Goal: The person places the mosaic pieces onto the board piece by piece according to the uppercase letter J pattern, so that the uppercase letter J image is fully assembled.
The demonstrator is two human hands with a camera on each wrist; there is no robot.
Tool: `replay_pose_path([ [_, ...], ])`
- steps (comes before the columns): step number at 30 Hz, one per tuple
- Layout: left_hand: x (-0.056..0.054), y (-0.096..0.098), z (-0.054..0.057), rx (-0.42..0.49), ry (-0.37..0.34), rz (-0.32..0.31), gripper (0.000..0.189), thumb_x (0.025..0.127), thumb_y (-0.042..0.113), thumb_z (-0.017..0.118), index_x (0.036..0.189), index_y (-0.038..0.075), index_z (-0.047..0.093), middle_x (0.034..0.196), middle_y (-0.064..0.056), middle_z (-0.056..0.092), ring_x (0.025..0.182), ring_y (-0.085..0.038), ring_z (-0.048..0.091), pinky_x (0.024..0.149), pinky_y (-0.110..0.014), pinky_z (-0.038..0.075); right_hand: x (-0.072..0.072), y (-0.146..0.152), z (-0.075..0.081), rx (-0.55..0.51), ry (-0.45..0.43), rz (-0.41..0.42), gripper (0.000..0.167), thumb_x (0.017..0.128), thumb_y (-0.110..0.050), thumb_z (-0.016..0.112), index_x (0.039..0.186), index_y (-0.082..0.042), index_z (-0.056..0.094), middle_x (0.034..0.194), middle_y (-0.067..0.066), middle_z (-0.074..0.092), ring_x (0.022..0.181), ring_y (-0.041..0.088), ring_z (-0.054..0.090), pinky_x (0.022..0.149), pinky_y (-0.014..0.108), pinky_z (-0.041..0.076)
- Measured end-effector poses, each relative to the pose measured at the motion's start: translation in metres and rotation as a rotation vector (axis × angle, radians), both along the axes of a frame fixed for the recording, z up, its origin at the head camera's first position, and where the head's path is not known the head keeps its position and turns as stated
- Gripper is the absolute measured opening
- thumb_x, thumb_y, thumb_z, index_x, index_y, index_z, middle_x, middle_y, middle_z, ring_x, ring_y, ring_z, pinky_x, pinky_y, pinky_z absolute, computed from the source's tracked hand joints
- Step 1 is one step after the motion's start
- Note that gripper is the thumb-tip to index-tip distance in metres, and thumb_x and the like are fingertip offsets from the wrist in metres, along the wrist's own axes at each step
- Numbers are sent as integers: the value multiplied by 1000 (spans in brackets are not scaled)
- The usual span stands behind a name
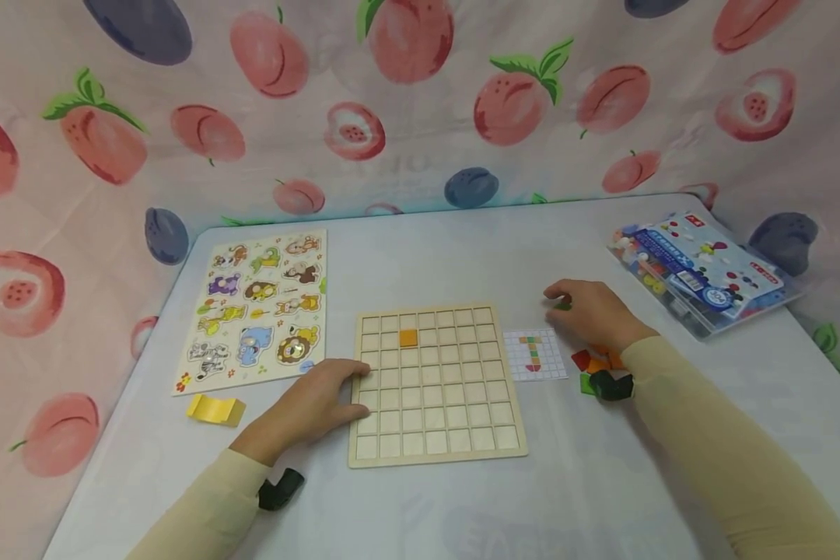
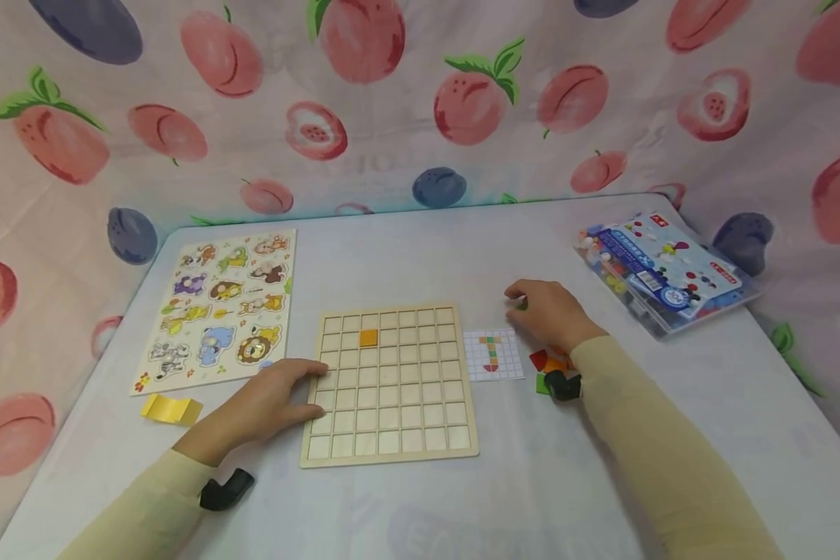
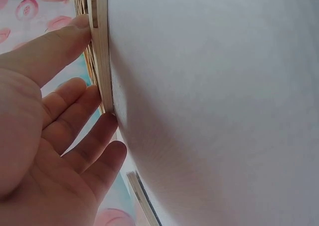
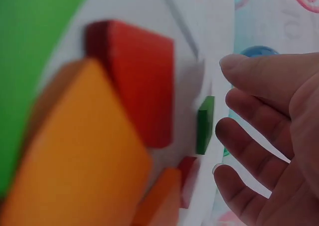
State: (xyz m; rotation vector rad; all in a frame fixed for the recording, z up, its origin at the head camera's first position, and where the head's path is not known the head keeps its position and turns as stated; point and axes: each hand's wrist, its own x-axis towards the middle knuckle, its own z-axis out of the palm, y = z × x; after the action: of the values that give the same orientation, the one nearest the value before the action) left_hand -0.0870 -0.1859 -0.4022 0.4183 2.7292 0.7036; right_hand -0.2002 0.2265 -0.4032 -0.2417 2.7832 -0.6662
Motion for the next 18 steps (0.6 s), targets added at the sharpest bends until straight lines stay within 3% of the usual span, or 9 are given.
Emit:
replay_pose_path([
  [7,0,-1,1,-4,-1,1,57,84,19,82,134,4,60,135,-9,59,131,-32,49,110,-47,39,0,4,-2,44,5,-14,44,97,-20,65,137,-3,56,130,22,60,116,41,53,105,61,39],
  [18,-2,0,0,1,1,-3,55,85,19,82,134,5,60,135,-9,59,131,-32,49,110,-47,39,1,13,-1,66,-13,-61,48,96,-25,68,133,3,55,123,26,60,107,41,56,98,59,46],
])
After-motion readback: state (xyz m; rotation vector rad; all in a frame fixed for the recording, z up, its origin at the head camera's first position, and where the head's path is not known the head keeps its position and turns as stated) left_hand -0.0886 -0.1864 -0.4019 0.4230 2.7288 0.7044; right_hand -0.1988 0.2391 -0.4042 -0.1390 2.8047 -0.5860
